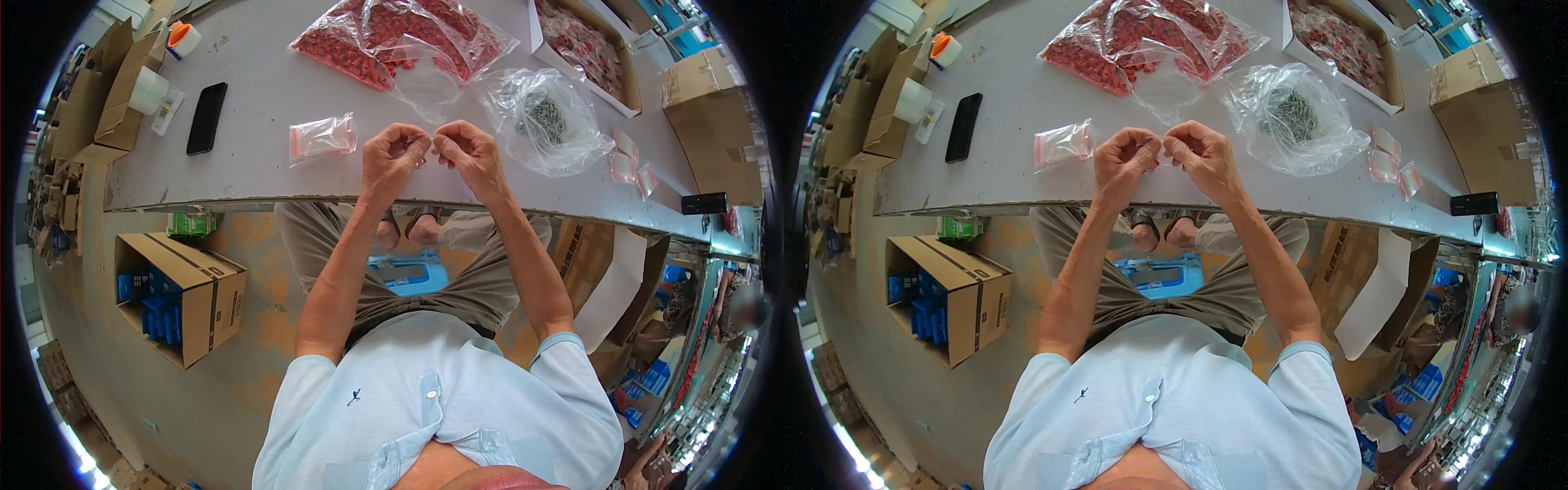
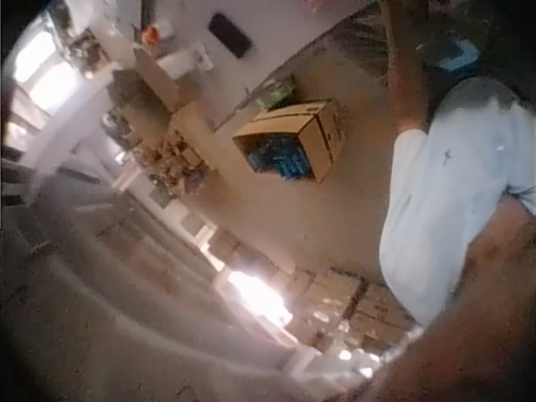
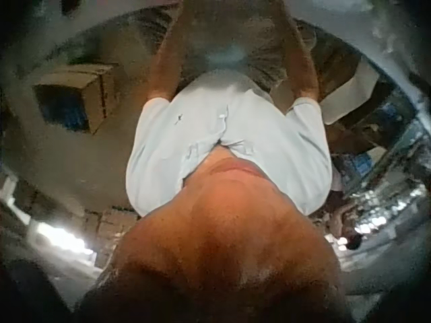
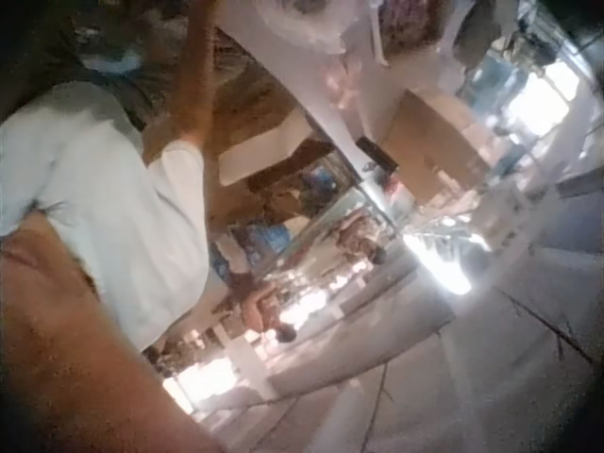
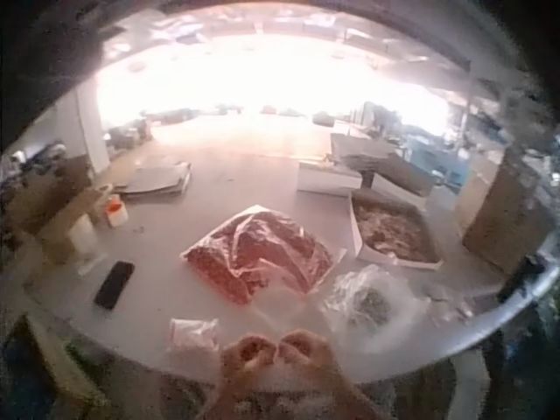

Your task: Placing small plastic components into small resealable plastic bags.

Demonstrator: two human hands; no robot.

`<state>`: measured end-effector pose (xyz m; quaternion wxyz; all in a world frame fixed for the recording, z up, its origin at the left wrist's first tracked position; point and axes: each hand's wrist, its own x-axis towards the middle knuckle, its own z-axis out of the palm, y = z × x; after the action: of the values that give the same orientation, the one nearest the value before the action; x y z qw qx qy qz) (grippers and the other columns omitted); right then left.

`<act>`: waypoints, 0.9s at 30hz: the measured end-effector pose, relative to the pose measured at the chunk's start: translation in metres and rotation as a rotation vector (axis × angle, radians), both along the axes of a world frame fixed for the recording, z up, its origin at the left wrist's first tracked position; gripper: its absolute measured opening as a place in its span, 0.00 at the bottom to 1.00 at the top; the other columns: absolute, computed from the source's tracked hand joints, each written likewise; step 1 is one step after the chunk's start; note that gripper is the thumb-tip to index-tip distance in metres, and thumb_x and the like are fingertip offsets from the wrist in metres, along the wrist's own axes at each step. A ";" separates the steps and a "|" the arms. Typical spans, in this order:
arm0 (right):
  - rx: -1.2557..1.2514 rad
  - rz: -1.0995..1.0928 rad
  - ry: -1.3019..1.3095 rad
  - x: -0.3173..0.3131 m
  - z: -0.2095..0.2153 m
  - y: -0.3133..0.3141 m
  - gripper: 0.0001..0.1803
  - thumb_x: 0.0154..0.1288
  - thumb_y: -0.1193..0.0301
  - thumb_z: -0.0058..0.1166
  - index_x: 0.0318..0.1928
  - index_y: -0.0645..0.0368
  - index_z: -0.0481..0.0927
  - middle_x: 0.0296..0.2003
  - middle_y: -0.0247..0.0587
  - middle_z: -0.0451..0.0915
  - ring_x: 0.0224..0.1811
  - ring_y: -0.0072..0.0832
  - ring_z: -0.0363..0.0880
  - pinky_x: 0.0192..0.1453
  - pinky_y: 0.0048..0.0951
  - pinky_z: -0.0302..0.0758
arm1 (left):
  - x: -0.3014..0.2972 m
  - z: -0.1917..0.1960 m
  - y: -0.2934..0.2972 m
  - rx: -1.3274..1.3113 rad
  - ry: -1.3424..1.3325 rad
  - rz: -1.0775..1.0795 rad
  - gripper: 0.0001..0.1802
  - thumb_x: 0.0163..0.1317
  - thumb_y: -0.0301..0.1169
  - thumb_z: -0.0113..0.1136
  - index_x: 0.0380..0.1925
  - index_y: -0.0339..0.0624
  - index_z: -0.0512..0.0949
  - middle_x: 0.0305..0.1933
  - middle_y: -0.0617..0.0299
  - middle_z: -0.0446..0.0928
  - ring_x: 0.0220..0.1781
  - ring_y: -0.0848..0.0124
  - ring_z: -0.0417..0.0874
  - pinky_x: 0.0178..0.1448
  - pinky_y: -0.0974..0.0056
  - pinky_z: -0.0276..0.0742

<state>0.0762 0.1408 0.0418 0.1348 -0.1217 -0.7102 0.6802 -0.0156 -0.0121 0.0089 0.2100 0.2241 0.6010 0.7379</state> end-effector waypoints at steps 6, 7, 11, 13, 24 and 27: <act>0.041 0.008 -0.015 -0.002 -0.001 0.000 0.06 0.75 0.73 0.59 0.43 0.64 0.83 0.33 0.33 0.84 0.34 0.18 0.81 0.38 0.21 0.76 | -0.002 0.002 -0.001 -0.023 0.007 -0.015 0.04 0.71 0.24 0.66 0.44 0.37 0.84 0.37 0.66 0.84 0.36 0.80 0.83 0.41 0.72 0.82; 0.039 0.033 0.007 -0.002 -0.004 -0.001 0.06 0.75 0.73 0.59 0.43 0.64 0.83 0.33 0.33 0.84 0.34 0.18 0.81 0.38 0.21 0.76 | -0.002 0.004 -0.002 -0.008 -0.024 -0.031 0.04 0.71 0.23 0.66 0.43 0.36 0.84 0.37 0.66 0.84 0.36 0.80 0.83 0.42 0.72 0.82; -0.006 0.004 0.087 -0.002 -0.015 0.001 0.04 0.78 0.75 0.55 0.44 0.62 0.81 0.33 0.31 0.79 0.34 0.17 0.76 0.41 0.21 0.74 | -0.006 -0.003 -0.004 0.055 -0.021 -0.015 0.03 0.70 0.22 0.65 0.42 0.36 0.83 0.37 0.65 0.84 0.36 0.79 0.83 0.43 0.71 0.82; 0.032 -0.028 0.058 0.000 -0.016 0.000 0.04 0.78 0.74 0.56 0.43 0.62 0.81 0.32 0.29 0.78 0.34 0.16 0.74 0.42 0.20 0.72 | -0.007 -0.002 -0.006 0.111 -0.056 -0.068 0.03 0.71 0.21 0.64 0.42 0.37 0.83 0.37 0.64 0.84 0.36 0.77 0.84 0.43 0.69 0.83; -0.019 0.085 0.092 0.005 -0.020 -0.001 0.05 0.79 0.73 0.57 0.44 0.62 0.79 0.34 0.29 0.79 0.36 0.17 0.76 0.45 0.20 0.72 | 0.003 -0.001 -0.003 0.198 -0.027 -0.098 0.01 0.70 0.20 0.63 0.39 0.34 0.82 0.35 0.61 0.85 0.35 0.75 0.85 0.38 0.68 0.84; -0.089 0.101 0.127 0.004 -0.022 0.002 0.07 0.79 0.70 0.58 0.43 0.62 0.79 0.33 0.29 0.79 0.35 0.17 0.76 0.43 0.21 0.72 | 0.000 0.003 -0.005 0.189 -0.040 -0.109 0.02 0.70 0.21 0.64 0.38 0.33 0.81 0.34 0.62 0.84 0.35 0.76 0.83 0.38 0.69 0.82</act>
<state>0.0806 0.1426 0.0198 0.1395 -0.0481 -0.6746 0.7233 -0.0152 -0.0169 0.0119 0.2398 0.2606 0.5114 0.7830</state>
